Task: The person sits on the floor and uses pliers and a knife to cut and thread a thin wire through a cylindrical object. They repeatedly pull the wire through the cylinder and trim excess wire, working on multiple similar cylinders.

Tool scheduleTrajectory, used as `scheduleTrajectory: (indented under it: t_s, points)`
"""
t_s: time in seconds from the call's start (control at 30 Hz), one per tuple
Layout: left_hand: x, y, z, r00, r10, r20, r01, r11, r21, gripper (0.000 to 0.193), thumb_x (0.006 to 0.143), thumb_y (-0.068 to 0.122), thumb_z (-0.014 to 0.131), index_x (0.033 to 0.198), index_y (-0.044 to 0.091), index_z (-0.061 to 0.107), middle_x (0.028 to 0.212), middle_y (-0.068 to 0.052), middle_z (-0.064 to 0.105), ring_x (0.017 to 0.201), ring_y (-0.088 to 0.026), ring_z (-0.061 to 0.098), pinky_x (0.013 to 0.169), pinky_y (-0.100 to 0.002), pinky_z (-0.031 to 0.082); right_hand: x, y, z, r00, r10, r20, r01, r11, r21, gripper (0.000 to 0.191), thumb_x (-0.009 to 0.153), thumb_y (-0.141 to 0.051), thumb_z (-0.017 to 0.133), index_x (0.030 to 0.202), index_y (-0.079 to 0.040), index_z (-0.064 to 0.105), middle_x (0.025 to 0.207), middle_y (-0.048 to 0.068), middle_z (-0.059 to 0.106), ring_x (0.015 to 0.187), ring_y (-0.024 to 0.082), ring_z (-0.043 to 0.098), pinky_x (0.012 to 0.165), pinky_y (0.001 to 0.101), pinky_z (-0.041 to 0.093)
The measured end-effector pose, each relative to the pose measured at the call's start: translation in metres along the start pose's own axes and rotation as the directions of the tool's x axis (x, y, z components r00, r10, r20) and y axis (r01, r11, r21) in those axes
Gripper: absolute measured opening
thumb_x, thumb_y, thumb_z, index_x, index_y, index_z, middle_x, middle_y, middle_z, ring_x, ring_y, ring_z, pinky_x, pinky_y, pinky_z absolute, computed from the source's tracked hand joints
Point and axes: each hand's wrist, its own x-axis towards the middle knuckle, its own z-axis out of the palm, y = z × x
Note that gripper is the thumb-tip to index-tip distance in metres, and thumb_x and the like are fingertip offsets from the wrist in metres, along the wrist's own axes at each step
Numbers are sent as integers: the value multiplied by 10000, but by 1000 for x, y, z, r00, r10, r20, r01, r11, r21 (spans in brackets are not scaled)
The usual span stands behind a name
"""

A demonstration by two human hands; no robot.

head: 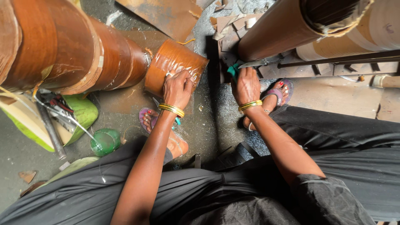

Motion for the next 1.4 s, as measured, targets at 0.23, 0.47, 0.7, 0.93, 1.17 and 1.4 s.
scheduleTrajectory:
  t_s: [0.23,0.47,0.7,0.93,1.17,1.4]
  points:
    - [3,8,7,994,-109,11,109,994,10,185,903,154,702,806,23,615,776,-158,685,708,-370,646,731,-494,469,3,12,-2,982,-187,8,170,872,-460,438,970,-331,605,1205,37,634,1150,181,617,1071,309,565,929,414,460]
    - [-3,-5,-5,990,-101,102,120,970,-213,175,932,86,700,821,7,589,767,-145,647,651,-267,626,634,-377,509,-5,56,-26,989,-143,24,144,965,-221,303,1115,-301,629,1119,1,649,1093,180,636,1035,315,604,900,461,508]
    - [-15,-8,-3,981,-164,101,184,950,-252,152,890,95,736,811,10,639,701,-108,628,623,-201,587,607,-339,493,19,97,-14,955,-236,-180,174,936,-306,369,943,-32,640,1310,9,633,1347,175,664,1186,326,626,1027,436,523]
    - [-30,11,-12,976,-218,23,217,976,17,162,831,142,730,729,47,646,695,-113,674,632,-289,604,787,-420,454,14,113,-14,928,-330,-175,295,934,-200,396,928,-12,610,1323,-4,635,1327,166,663,1221,335,637,1033,432,524]
    - [-41,11,-2,945,-324,-53,318,943,-100,153,865,190,706,796,60,666,802,-145,696,762,-340,639,771,-448,451,2,71,-44,965,-210,-159,217,976,28,298,890,-20,585,1181,38,607,1091,246,645,1006,412,624,868,488,523]
    - [-53,15,7,900,-412,-140,378,900,-217,138,885,143,667,813,25,676,800,-161,677,762,-330,598,769,-427,468,-31,-65,-28,948,-223,228,58,822,566,258,1067,-255,538,998,-8,504,734,205,644,658,395,660,614,493,506]
